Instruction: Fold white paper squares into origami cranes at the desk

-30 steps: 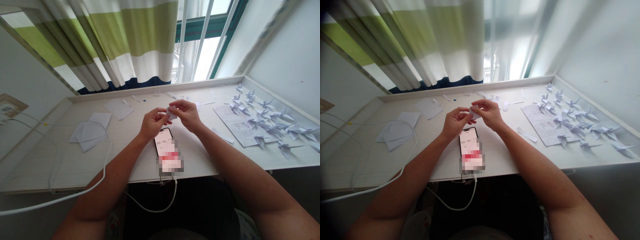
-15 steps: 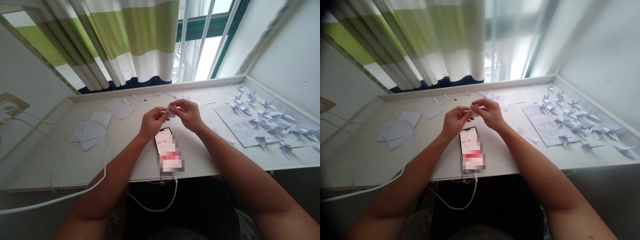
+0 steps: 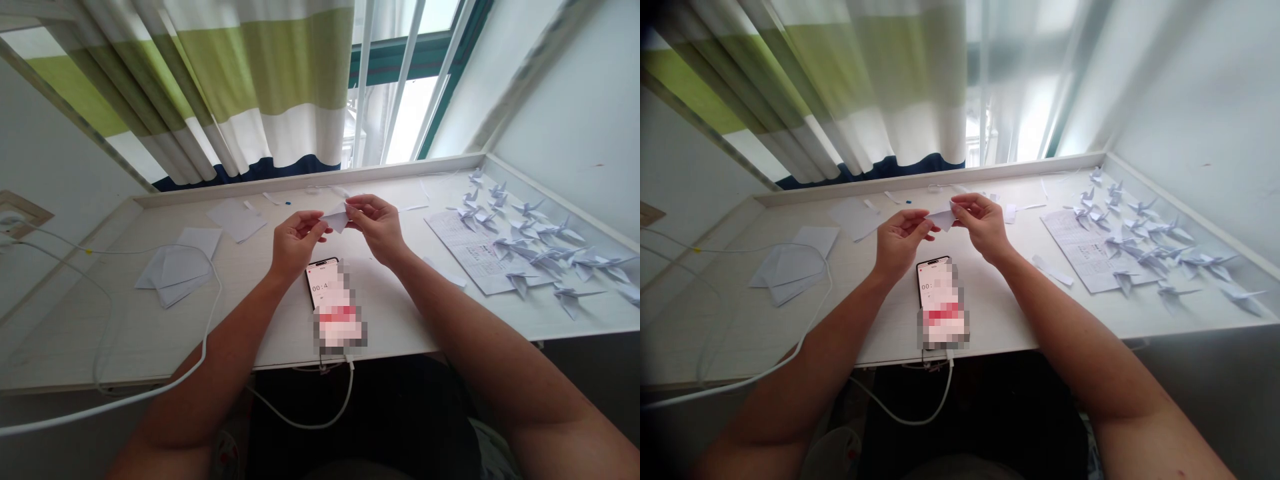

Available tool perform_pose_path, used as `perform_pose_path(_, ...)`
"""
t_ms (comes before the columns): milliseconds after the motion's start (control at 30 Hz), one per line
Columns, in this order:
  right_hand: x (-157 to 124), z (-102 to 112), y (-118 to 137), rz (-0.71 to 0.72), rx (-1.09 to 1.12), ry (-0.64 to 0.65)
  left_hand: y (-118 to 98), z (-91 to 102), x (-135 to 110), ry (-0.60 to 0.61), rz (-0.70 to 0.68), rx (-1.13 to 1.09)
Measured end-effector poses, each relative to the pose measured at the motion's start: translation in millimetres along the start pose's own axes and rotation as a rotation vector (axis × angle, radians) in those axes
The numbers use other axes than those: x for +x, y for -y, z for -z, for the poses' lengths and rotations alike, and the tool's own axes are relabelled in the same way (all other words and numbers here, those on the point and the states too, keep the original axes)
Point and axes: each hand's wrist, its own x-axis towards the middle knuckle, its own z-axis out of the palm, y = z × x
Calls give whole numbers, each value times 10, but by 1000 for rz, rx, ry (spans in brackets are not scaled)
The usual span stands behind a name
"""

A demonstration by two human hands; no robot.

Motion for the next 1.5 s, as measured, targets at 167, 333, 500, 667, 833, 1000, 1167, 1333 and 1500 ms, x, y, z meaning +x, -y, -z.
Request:
perform_pose_path(167,-23,-22,13,75,-56,87,-30,-11,-1,17,25,-44)
perform_pose_path(333,-42,-13,9,144,-211,155,7,-9,8,31,28,-52)
perform_pose_path(500,-38,4,1,180,-302,171,22,5,25,31,71,-45)
perform_pose_path(667,-44,-28,31,102,-203,178,-1,-7,29,40,216,-193)
perform_pose_path(833,-43,-27,59,66,-155,201,-22,6,28,109,303,-307)
perform_pose_path(1000,-42,-4,65,91,-220,199,-46,57,34,207,411,-290)
perform_pose_path(1167,-54,-7,95,87,-213,238,-73,87,36,281,436,-201)
perform_pose_path(1333,-26,2,39,42,-111,149,-69,53,21,182,323,-132)
perform_pose_path(1500,17,26,-50,-50,2,85,0,-21,-22,24,164,-82)
